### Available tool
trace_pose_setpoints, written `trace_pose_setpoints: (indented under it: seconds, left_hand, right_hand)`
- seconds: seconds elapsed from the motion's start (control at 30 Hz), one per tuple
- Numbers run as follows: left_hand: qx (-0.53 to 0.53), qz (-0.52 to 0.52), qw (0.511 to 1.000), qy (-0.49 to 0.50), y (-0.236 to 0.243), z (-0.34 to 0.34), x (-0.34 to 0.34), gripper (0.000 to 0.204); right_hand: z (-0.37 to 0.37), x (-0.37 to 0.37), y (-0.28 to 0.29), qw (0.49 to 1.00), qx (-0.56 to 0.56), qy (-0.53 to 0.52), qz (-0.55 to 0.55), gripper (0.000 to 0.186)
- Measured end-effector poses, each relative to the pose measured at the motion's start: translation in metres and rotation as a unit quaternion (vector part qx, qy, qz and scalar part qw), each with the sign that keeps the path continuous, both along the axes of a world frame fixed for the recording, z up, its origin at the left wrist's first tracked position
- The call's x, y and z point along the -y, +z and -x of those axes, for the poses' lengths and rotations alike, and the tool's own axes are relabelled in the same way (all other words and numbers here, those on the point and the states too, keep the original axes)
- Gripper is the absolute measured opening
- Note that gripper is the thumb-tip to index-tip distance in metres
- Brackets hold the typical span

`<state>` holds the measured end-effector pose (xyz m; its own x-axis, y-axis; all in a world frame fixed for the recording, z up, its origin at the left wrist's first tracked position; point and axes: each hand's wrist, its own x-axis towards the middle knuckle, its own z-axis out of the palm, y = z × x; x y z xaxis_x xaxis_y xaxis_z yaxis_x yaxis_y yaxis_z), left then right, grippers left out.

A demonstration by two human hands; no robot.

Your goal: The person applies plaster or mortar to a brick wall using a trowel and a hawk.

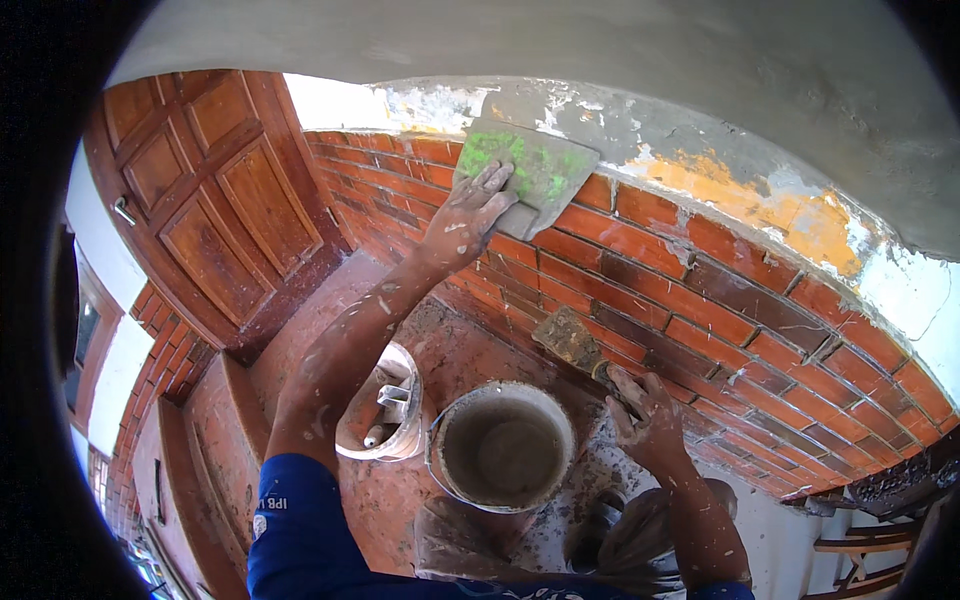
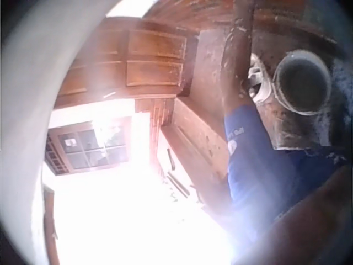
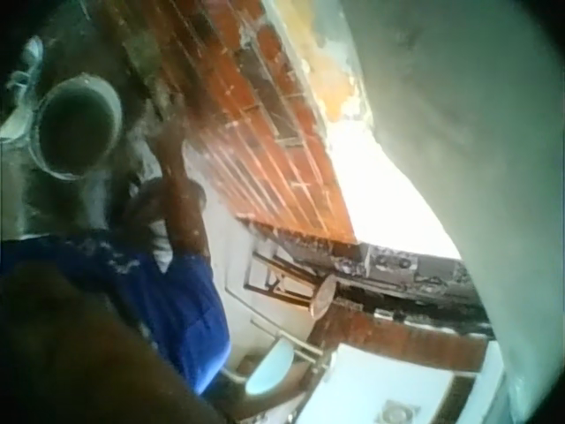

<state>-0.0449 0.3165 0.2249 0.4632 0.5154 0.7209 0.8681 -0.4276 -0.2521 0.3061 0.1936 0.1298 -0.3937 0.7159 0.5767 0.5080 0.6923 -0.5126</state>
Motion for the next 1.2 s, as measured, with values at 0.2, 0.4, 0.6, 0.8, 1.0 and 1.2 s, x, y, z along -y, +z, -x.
trace_pose_setpoints:
  seconds: [0.2,0.4,0.6,0.8,1.0,1.2]
  left_hand:
    - [0.018,-0.036,0.999,-0.007,0.035,-0.005,-0.012,0.042]
    - [0.015,0.01,1.0,-0.005,0.015,-0.024,0.0,0.039]
    - [0.055,0.011,0.998,-0.013,0.047,-0.031,0.006,0.041]
    - [-0.023,0.062,0.998,0.019,0.021,-0.026,0.026,0.046]
    - [0.442,0.214,0.87,-0.038,-0.006,-0.017,0.139,0.051]
    - [0.817,0.14,0.461,-0.317,-0.101,-0.017,0.227,0.064]
  right_hand:
    - [0.005,0.004,0.002,1.0,0.024,0.011,-0.01,0.041]
    - [0.005,0.006,0.003,0.999,0.032,-0.011,0.022,0.041]
    - [0.009,0.009,0.0,0.999,0.04,-0.014,0.023,0.039]
    - [0.009,0.01,0.0,0.998,-0.01,-0.005,0.058,0.038]
    - [-0.005,0.009,-0.002,0.994,-0.061,0.069,0.065,0.038]
    - [0.016,0.02,-0.009,0.984,-0.101,0.133,0.067,0.039]
